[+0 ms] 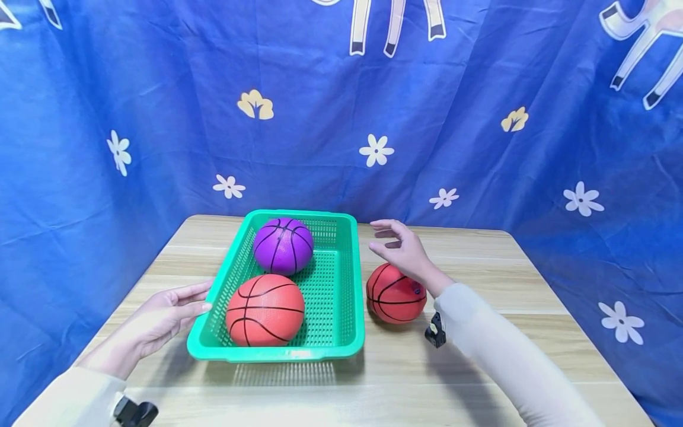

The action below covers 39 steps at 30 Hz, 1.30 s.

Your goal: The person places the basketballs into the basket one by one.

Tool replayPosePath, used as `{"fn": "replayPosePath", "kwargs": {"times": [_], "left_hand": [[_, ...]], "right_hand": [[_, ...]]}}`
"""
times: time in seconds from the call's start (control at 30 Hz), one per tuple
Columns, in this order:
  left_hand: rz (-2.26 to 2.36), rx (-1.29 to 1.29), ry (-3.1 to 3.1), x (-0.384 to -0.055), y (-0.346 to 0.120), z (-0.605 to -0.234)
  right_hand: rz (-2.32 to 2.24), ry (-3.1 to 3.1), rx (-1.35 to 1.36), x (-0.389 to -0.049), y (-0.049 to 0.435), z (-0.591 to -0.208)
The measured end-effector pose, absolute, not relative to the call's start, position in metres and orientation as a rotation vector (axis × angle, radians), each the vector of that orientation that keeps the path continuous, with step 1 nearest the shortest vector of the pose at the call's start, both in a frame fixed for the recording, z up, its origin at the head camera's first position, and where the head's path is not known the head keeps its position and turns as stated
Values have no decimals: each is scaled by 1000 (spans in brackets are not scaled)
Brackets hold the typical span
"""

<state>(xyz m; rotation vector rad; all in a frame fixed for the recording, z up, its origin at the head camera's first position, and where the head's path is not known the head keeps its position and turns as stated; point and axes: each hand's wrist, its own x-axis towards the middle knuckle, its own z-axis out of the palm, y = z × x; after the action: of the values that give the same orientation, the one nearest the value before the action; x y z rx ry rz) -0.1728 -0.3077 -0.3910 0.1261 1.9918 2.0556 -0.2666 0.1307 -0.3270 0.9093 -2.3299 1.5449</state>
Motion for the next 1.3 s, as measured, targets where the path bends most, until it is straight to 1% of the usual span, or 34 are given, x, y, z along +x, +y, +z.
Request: {"fn": "replayPosePath", "kwargs": {"times": [0.33,1.03,1.17,1.3], "left_hand": [[2057,128,1988,-173,-307,-390],[2078,162,1955,-174,-310,-393],[2072,150,1961,-174,-310,-393],[2068,146,1968,-173,-310,-392]], "right_hand": [[1466,-2425,809,-264,161,-347],[1529,-2640,860,-248,204,-386],[1564,-2651,904,-249,209,-396],[1600,-2662,908,-256,217,-413]]}}
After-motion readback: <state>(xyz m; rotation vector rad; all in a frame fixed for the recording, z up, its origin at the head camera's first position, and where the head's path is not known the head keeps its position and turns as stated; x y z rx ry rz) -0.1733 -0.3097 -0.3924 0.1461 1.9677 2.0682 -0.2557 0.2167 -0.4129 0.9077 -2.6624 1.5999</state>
